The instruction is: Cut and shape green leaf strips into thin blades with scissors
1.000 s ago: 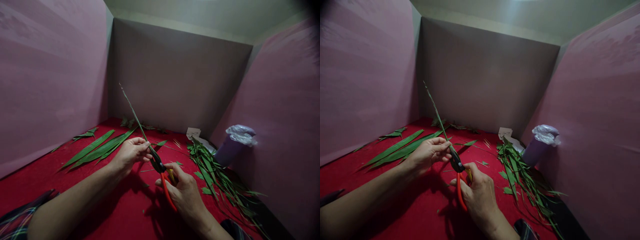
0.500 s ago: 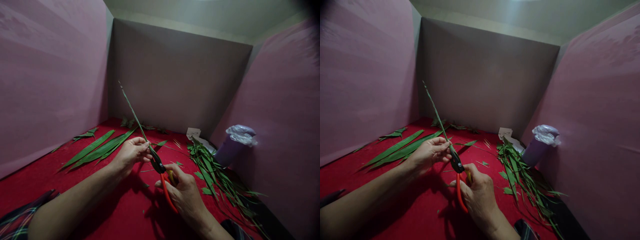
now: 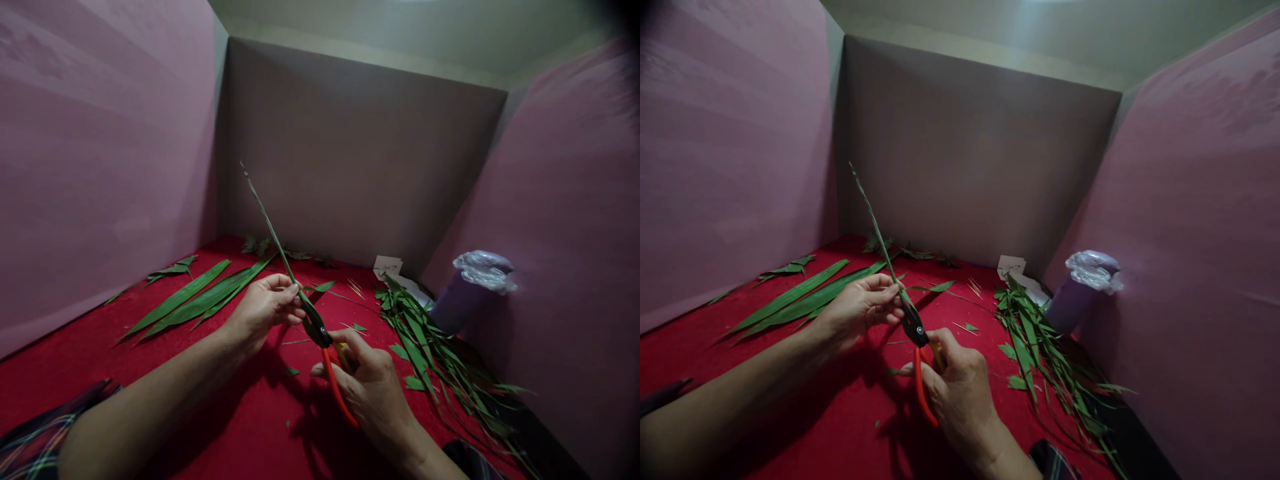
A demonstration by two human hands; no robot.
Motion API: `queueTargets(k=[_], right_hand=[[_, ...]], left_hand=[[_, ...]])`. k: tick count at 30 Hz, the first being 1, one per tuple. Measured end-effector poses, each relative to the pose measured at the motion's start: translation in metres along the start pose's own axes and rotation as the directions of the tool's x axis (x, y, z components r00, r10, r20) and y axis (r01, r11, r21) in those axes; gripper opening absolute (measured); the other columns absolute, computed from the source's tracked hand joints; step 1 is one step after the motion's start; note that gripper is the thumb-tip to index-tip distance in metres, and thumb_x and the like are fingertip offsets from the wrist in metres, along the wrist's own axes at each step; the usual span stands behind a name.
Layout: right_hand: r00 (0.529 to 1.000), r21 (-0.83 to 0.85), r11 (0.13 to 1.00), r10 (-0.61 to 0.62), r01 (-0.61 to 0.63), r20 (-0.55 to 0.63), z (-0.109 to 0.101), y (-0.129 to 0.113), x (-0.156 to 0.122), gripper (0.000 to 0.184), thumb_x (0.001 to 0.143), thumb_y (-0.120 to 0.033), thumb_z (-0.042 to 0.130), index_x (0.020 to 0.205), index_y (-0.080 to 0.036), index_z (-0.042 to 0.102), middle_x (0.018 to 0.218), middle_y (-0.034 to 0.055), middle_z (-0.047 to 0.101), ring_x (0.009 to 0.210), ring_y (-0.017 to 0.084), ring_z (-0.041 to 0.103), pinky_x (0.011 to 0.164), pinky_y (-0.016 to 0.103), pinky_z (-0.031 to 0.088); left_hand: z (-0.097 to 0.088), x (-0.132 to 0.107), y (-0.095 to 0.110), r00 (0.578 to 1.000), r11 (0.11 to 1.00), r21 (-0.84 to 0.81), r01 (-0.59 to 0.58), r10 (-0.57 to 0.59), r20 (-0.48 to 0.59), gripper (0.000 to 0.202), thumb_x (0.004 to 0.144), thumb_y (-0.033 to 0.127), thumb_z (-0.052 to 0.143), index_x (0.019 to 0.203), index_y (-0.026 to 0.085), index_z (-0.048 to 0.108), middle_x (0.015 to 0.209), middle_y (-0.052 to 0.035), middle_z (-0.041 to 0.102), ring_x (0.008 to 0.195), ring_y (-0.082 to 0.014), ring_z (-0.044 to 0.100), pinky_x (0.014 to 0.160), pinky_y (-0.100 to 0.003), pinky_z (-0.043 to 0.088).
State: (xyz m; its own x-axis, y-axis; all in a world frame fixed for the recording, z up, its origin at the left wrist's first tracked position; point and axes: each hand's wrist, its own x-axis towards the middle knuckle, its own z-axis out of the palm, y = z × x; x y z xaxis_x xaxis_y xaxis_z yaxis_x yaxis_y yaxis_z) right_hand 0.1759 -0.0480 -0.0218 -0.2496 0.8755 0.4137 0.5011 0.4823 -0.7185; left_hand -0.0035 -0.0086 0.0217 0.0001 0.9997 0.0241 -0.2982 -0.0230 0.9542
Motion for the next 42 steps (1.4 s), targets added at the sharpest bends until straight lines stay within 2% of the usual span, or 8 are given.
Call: queueTargets(k=[8,12,18,27,36,42], right_hand=[[1.000,0.063,0.998,0.013,-0.014,0.016,0.0010,0.0027,-0.0004,0.020,0.073,-0.028,0.066,0.090,-0.020,0.058,0.049,-0.0088,0.045,0.043,0.008,0.035,0.044,0.018,0.029],[0.994,0.078,0.994,0.064,-0.071,0.089,-0.0002,0.0011,-0.0011,0.019,0.076,-0.027,0.063,0.092,-0.020,0.055,0.057,-0.0055,0.057,0.048,0.009,0.043,0.048,0.018,0.033],[0.991,0.075,0.992,0.095,-0.102,0.092,-0.0019,-0.0041,0.0006,0.022,0.073,-0.030,0.066,0.089,-0.020,0.054,0.054,-0.0079,0.050,0.048,0.008,0.036,0.045,0.018,0.030],[0.989,0.154,0.983,0.086,-0.104,0.120,-0.0014,-0.0016,-0.0007,0.017,0.078,-0.030,0.060,0.090,-0.020,0.053,0.059,-0.0028,0.064,0.048,0.010,0.052,0.046,0.018,0.036],[0.994,0.165,0.985,0.043,-0.059,0.101,0.0013,0.0014,-0.0017,0.014,0.080,-0.029,0.058,0.090,-0.020,0.053,0.060,-0.0026,0.065,0.047,0.010,0.054,0.045,0.018,0.036],[0.993,0.157,0.985,0.060,-0.076,0.101,0.0001,-0.0035,0.0007,0.011,0.078,-0.024,0.058,0.087,-0.020,0.052,0.060,-0.0033,0.065,0.047,0.010,0.051,0.046,0.018,0.035]], left_hand=[[0.0002,0.0019,-0.0010,1.000,1.000,0.012,-0.012,0.012,0.000,0.010,0.077,0.014,0.057,0.069,0.014,0.051,0.058,-0.0013,0.060,0.047,-0.0118,0.062,0.044,-0.019,0.049],[-0.0004,0.0029,-0.0008,1.000,1.000,0.019,-0.003,0.003,-0.006,0.010,0.077,0.012,0.058,0.069,0.013,0.051,0.057,-0.0016,0.061,0.047,-0.0118,0.061,0.044,-0.020,0.049],[0.0028,-0.0013,0.0007,1.000,1.000,0.011,-0.012,0.012,0.004,0.012,0.077,0.013,0.057,0.066,0.013,0.051,0.056,-0.0017,0.061,0.046,-0.0111,0.060,0.044,-0.019,0.049],[0.0031,-0.0006,-0.0052,0.999,1.000,-0.004,-0.010,0.010,0.047,0.013,0.077,0.015,0.059,0.066,0.013,0.052,0.057,-0.0021,0.061,0.048,-0.0107,0.061,0.046,-0.019,0.049],[0.0012,-0.0004,-0.0060,0.998,1.000,-0.009,-0.011,0.011,0.057,0.014,0.075,0.018,0.062,0.067,0.013,0.052,0.059,-0.0023,0.062,0.049,-0.0106,0.061,0.046,-0.018,0.049],[0.0020,-0.0010,-0.0045,0.999,1.000,-0.020,-0.017,0.018,0.049,0.014,0.073,0.017,0.063,0.065,0.013,0.053,0.058,-0.0024,0.061,0.048,-0.0113,0.061,0.045,-0.019,0.049]])
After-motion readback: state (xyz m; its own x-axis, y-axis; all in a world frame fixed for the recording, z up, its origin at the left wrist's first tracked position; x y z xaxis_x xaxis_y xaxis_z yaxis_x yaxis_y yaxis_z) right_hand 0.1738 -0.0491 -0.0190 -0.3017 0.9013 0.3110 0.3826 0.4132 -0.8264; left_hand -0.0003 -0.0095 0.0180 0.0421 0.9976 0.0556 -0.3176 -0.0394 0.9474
